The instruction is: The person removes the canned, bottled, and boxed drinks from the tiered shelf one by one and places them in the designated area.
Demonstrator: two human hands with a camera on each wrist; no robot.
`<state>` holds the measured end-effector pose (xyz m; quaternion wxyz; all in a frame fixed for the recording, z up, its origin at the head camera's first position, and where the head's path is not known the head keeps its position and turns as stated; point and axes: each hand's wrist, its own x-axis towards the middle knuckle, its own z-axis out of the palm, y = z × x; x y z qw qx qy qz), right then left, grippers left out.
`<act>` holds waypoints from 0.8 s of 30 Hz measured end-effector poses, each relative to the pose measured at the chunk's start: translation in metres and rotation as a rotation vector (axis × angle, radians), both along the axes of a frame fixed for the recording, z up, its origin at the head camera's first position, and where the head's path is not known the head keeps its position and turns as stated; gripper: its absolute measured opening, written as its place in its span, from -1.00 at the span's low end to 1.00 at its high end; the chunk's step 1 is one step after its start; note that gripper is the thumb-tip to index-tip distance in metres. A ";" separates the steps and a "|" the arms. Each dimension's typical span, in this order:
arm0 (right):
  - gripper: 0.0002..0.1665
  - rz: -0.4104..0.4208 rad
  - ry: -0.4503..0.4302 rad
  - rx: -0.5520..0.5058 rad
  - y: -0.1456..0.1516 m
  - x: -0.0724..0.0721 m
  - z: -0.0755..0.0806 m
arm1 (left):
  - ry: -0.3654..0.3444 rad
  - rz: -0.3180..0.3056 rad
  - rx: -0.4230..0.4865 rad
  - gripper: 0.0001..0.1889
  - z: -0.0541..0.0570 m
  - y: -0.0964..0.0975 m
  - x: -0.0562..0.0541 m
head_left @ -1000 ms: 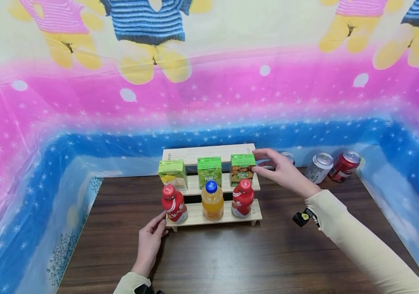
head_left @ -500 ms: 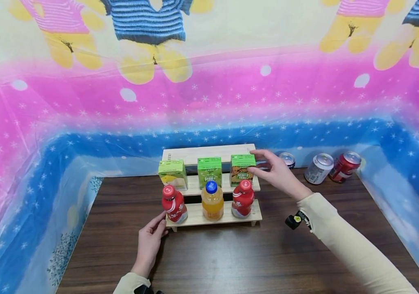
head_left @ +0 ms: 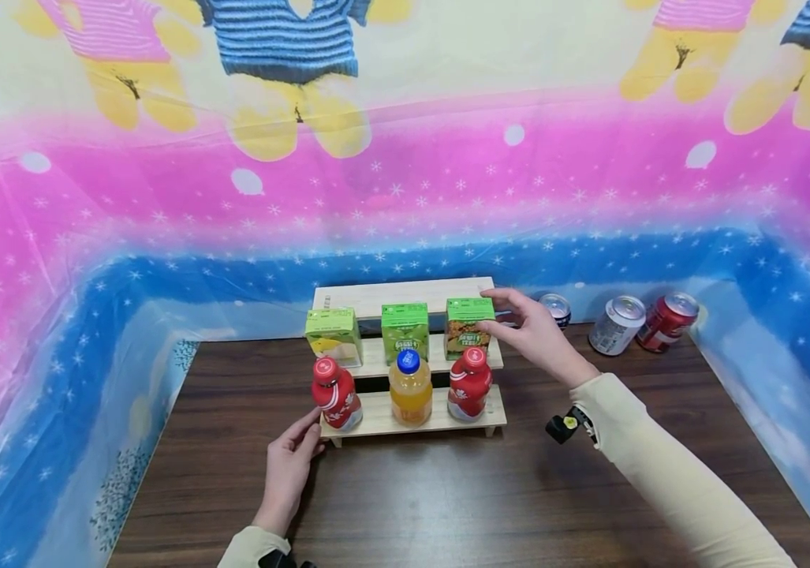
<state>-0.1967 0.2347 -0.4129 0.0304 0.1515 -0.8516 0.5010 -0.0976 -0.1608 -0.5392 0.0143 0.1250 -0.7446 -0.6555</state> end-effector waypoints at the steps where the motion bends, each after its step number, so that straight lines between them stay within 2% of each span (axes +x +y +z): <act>1: -0.32 -0.011 0.004 0.002 0.000 0.000 0.000 | 0.001 -0.001 -0.003 -0.63 0.000 0.000 0.000; 6: -0.32 -0.065 -0.001 -0.003 0.001 0.001 0.000 | -0.002 -0.007 -0.009 -0.62 -0.001 0.001 -0.001; 15: -0.31 -0.070 -0.050 -0.048 0.010 0.004 0.002 | -0.009 -0.008 -0.015 -0.62 0.000 0.002 0.000; 24: -0.38 -0.085 0.002 -0.004 0.031 0.006 0.002 | -0.014 0.011 -0.039 -0.63 -0.001 0.001 -0.002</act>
